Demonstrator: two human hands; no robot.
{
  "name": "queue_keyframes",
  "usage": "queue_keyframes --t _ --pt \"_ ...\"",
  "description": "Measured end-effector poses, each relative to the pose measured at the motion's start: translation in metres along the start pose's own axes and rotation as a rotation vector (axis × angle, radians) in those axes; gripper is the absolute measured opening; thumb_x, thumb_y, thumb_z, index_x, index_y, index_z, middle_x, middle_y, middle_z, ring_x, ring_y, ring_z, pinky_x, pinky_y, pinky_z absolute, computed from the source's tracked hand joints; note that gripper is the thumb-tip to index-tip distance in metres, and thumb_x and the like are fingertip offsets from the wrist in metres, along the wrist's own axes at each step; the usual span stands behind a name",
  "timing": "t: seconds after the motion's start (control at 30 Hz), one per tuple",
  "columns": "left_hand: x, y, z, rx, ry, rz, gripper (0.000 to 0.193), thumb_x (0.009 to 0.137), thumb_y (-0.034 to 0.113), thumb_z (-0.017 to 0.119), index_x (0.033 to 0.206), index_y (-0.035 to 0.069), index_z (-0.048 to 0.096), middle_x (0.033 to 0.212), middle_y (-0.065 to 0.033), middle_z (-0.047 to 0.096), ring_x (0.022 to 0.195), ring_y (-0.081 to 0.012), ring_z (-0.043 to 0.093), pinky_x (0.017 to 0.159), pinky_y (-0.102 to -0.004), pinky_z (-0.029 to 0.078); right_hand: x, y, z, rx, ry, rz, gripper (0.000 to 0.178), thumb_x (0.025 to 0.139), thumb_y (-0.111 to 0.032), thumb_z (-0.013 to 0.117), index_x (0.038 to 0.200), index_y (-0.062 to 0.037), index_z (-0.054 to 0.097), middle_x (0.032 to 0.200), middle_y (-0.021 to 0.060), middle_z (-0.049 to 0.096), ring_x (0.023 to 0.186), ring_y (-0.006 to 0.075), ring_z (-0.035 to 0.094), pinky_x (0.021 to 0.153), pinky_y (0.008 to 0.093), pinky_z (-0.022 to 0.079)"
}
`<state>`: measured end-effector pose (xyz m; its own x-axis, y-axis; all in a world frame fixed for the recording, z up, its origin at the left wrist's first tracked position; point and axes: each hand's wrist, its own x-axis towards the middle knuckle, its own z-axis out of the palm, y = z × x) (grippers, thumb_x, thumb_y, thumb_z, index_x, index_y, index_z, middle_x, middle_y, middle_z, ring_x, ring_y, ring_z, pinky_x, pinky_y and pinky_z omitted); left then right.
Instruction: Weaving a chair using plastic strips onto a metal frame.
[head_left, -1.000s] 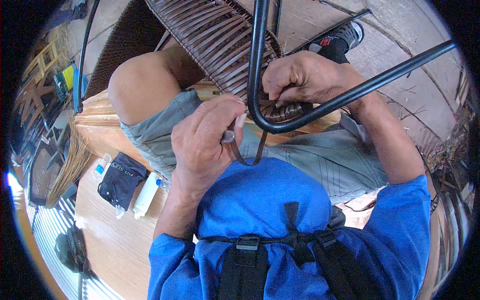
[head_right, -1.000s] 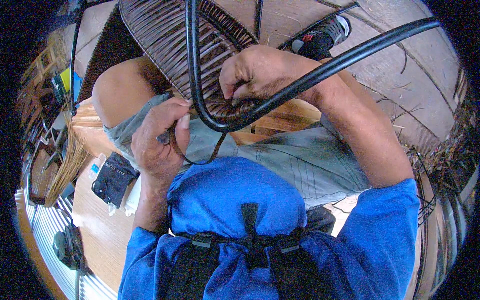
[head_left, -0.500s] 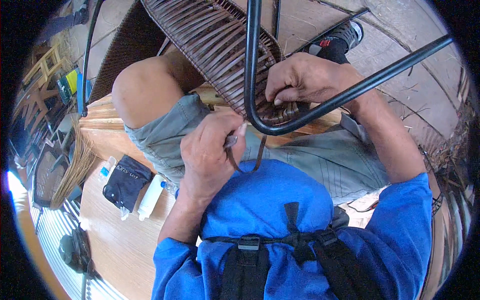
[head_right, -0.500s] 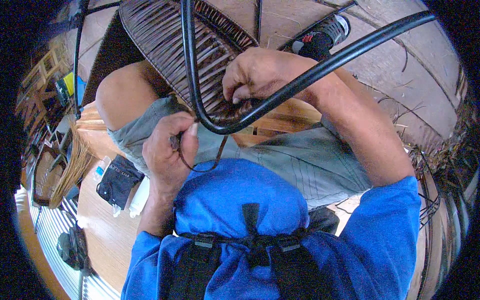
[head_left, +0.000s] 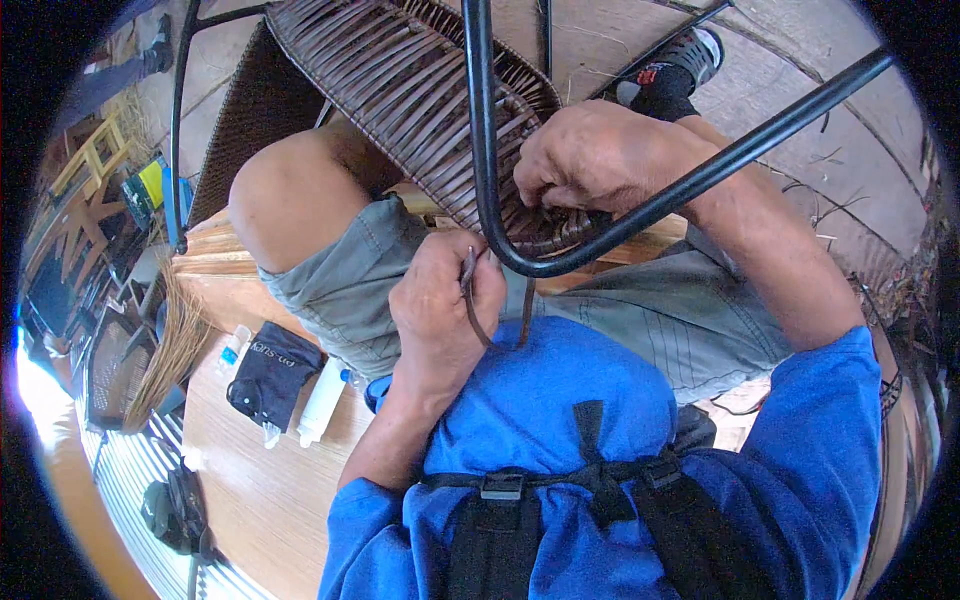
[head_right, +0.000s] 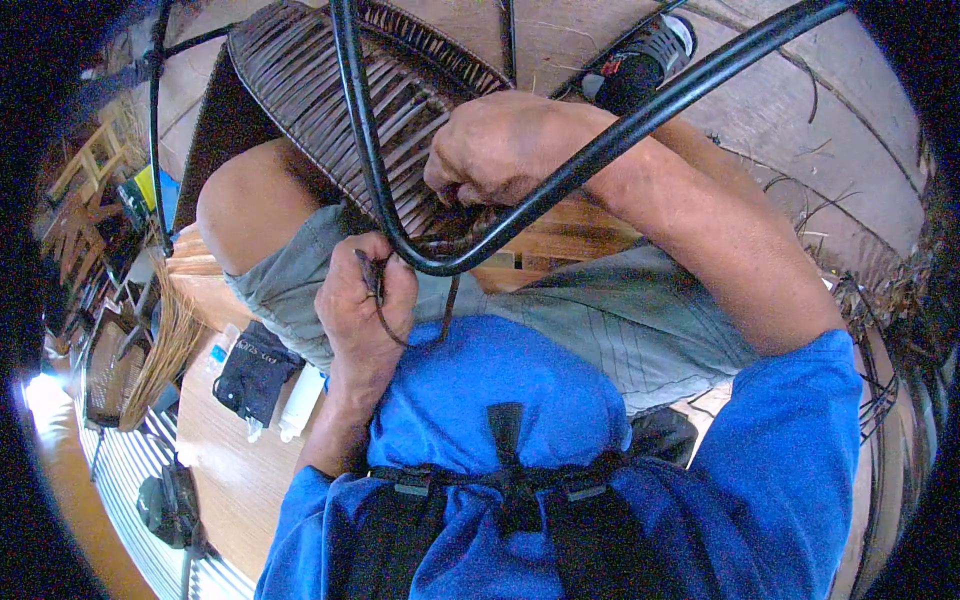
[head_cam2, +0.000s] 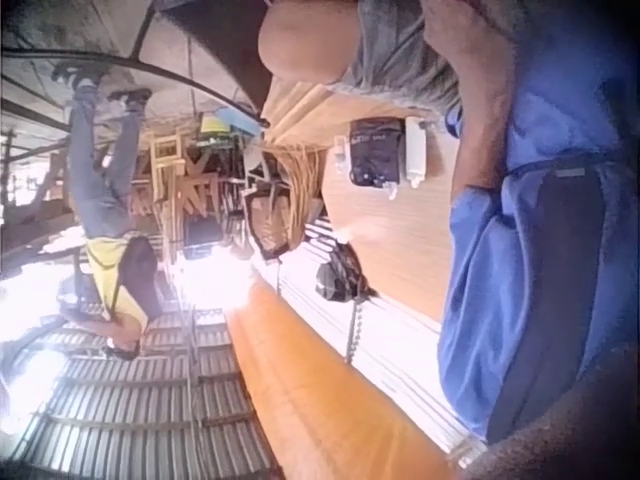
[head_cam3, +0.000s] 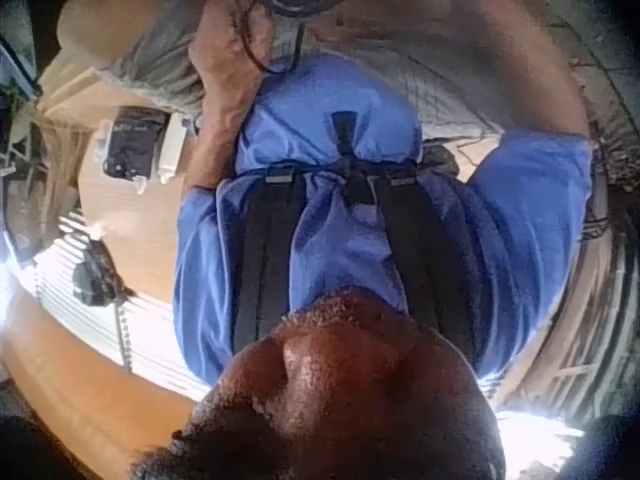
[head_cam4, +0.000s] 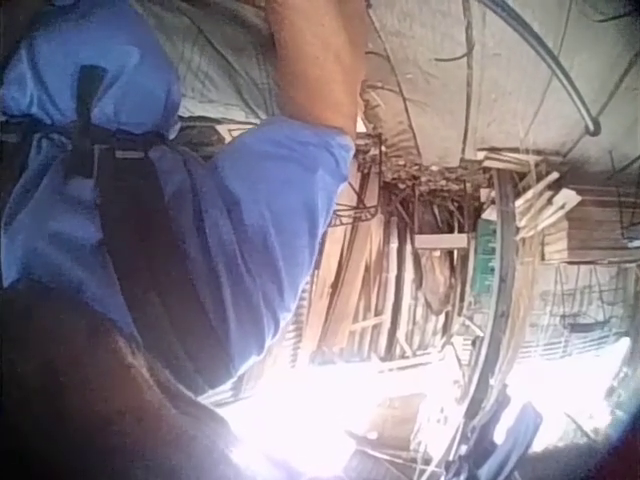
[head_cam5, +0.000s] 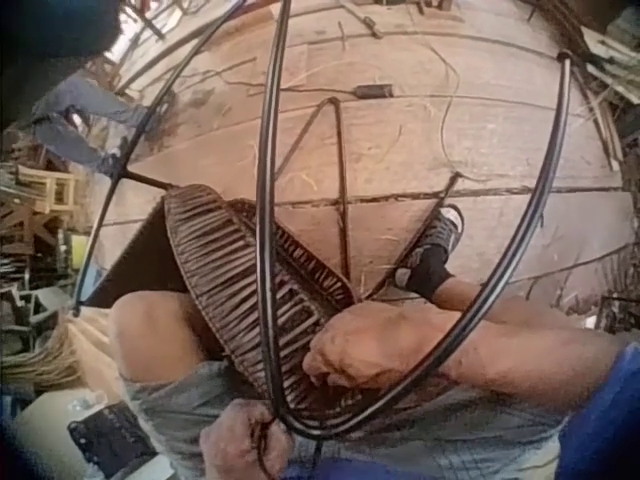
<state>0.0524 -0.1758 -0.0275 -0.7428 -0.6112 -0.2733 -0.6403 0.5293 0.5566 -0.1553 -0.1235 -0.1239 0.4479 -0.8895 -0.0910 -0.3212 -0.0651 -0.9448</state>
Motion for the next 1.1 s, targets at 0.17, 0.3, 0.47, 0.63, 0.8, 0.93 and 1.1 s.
queue_keyframes --t 0.17,0.3,0.47,0.63,0.8,0.93,1.1 --pt "-0.006 -0.002 -0.006 -0.13 0.104 -0.203 0.011 0.084 0.006 0.063 0.09 0.002 0.054 0.077 -0.0082 0.057 0.066 -0.0143 0.055 0.064 -0.0273 0.047 -0.001 0.0 0.002 0.313 -0.007 0.009 0.019 0.076 -0.016 0.064 0.085 0.0005 0.064 0.078 0.0151 0.063 0.075 0.0326 0.062 0.069 0.0403 0.048" --pt "-0.005 -0.005 -0.001 -0.34 0.172 -0.321 0.011 0.087 0.007 0.061 0.092 0.0 0.054 0.083 -0.0071 0.058 0.074 -0.01 0.054 0.069 -0.0254 0.047 0.001 -0.004 0.001 0.153 -0.005 -0.034 0.019 0.075 -0.018 0.064 0.083 -0.0011 0.064 0.077 0.0157 0.063 0.075 0.0325 0.062 0.067 0.041 0.048" --pt "0.001 -0.002 0.005 -0.212 0.01 -0.178 0.015 0.082 0.002 0.061 0.096 0.001 0.056 0.08 -0.0128 0.059 0.069 -0.0197 0.059 0.064 -0.029 0.048 -0.001 -0.005 -0.001 -0.067 0.032 -0.011 0.019 0.074 -0.02 0.065 0.086 -0.0045 0.065 0.078 0.0161 0.063 0.076 0.0342 0.062 0.066 0.042 0.048" --pt "0.008 -0.003 0.0 -0.084 -0.066 -0.034 0.011 0.08 0.0 0.06 0.089 0.002 0.055 0.072 -0.0091 0.059 0.065 -0.0126 0.056 0.06 -0.0281 0.046 -0.002 0.006 0.003 0.105 -0.009 -0.007 0.021 0.076 -0.019 0.066 0.089 -0.0019 0.065 0.08 0.0158 0.064 0.078 0.0321 0.063 0.069 0.0399 0.048" --pt "0.002 0.0 0.002 -0.04 -0.017 0.03 0.017 0.073 -0.001 0.063 0.087 0.004 0.053 0.073 -0.0148 0.056 0.061 -0.0328 0.058 0.056 -0.0383 0.047 -0.033 0.02 -0.006 0.316 0.229 0.165 0.022 0.081 -0.016 0.064 0.092 0.0027 0.062 0.079 0.0113 0.064 0.077 0.0203 0.061 0.072 0.0323 0.047" --pt "0.004 -0.002 0.004 -0.046 -0.016 -0.004 0.017 0.073 0.0 0.064 0.086 0.004 0.053 0.072 -0.015 0.056 0.062 -0.0328 0.059 0.056 -0.0388 0.047 -0.067 0.016 -0.022 0.149 0.353 0.225 0.018 0.083 -0.014 0.061 0.091 0.0021 0.062 0.079 0.0117 0.063 0.075 0.0198 0.06 0.069 0.0318 0.047" --pt "0.007 -0.006 0.002 -0.125 -0.076 -0.051 0.016 0.075 0.001 0.064 0.086 0.003 0.054 0.071 -0.0149 0.056 0.06 -0.0312 0.059 0.056 -0.0375 0.047 -0.105 -0.04 -0.001 0.125 0.499 0.839 0.017 0.083 -0.014 0.061 0.09 0.0012 0.063 0.078 0.0114 0.063 0.074 0.0208 0.06 0.068 0.0327 0.047"
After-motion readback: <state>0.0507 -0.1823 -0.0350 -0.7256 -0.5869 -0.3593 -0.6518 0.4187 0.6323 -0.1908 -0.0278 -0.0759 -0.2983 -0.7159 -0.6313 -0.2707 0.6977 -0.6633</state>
